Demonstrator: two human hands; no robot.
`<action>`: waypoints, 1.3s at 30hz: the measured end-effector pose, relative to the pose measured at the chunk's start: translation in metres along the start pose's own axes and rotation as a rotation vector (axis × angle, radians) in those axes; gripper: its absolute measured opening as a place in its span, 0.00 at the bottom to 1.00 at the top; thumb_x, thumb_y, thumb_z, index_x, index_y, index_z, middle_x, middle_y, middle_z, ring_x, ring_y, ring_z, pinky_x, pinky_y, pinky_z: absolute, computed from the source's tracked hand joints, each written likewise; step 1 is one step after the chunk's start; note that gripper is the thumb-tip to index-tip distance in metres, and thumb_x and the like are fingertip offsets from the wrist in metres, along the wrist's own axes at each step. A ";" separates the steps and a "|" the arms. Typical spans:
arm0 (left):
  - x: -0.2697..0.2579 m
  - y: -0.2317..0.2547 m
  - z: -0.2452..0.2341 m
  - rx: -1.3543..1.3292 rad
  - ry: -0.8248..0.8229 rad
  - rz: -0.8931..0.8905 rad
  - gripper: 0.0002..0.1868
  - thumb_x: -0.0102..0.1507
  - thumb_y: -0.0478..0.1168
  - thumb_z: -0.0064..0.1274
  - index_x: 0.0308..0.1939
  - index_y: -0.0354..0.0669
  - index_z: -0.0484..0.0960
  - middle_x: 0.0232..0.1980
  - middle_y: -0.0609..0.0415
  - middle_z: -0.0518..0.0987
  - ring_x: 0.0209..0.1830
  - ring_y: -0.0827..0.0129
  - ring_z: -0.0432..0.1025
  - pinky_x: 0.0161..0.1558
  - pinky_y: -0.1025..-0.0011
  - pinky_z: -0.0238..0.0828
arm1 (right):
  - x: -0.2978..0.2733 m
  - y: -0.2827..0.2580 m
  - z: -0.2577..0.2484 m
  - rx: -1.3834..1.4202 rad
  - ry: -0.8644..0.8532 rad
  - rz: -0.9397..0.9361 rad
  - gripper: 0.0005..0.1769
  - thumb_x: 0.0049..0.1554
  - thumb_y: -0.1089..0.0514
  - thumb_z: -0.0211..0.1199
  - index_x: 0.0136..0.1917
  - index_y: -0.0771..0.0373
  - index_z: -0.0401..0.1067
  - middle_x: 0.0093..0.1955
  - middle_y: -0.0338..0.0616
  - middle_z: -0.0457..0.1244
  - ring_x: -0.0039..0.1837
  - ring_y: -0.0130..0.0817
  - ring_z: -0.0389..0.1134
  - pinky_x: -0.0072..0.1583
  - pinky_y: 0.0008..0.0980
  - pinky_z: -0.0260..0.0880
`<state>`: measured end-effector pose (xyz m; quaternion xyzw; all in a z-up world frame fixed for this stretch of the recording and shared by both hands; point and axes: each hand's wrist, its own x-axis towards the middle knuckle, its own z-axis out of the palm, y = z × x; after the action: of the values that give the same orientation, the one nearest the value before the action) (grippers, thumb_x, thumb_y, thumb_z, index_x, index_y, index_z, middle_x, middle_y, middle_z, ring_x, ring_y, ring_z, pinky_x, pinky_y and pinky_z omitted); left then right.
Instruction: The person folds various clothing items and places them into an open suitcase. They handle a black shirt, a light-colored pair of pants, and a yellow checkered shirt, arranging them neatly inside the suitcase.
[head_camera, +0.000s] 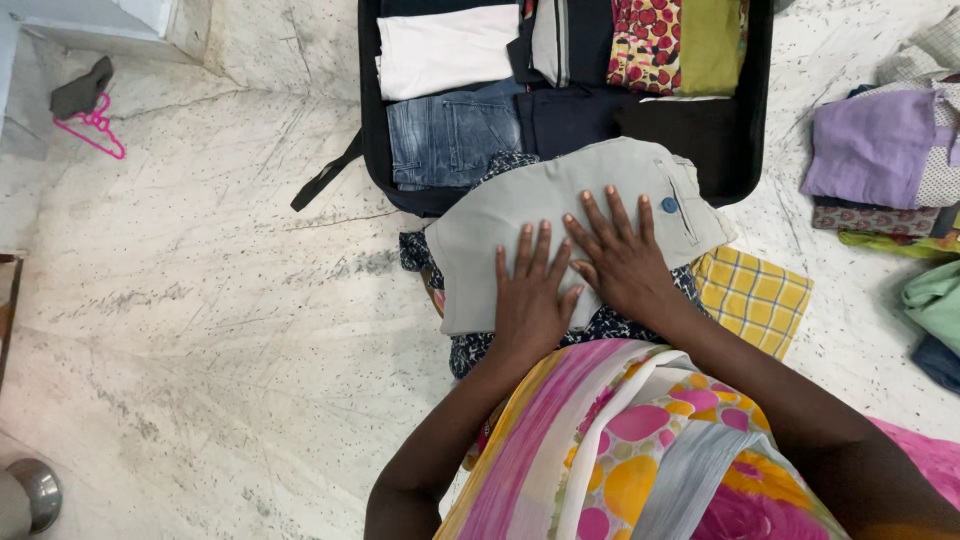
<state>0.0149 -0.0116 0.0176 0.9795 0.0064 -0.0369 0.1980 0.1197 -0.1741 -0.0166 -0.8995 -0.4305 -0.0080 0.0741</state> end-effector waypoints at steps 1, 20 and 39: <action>0.003 0.003 0.000 0.026 0.019 0.008 0.35 0.67 0.54 0.49 0.75 0.46 0.63 0.83 0.43 0.50 0.85 0.51 0.38 0.77 0.37 0.28 | 0.001 -0.001 0.001 -0.016 -0.009 0.004 0.39 0.61 0.40 0.53 0.82 0.54 0.56 0.87 0.49 0.40 0.87 0.54 0.32 0.78 0.69 0.27; 0.139 -0.066 0.025 0.069 0.090 -0.025 0.32 0.72 0.59 0.38 0.76 0.49 0.65 0.79 0.53 0.61 0.78 0.54 0.55 0.73 0.44 0.48 | 0.118 0.076 0.036 0.115 -0.100 0.088 0.31 0.64 0.36 0.50 0.76 0.46 0.64 0.77 0.50 0.57 0.76 0.54 0.56 0.69 0.69 0.51; 0.105 -0.146 0.053 -0.810 0.257 -0.170 0.34 0.74 0.63 0.29 0.74 0.47 0.69 0.76 0.43 0.68 0.77 0.52 0.60 0.75 0.59 0.52 | 0.058 0.115 -0.004 1.127 -0.140 0.498 0.36 0.66 0.31 0.40 0.78 0.51 0.60 0.72 0.50 0.61 0.72 0.41 0.61 0.71 0.37 0.56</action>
<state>0.1124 0.1025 -0.0952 0.8154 0.1257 0.0749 0.5602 0.2456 -0.2011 -0.0226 -0.7939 -0.1496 0.2972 0.5089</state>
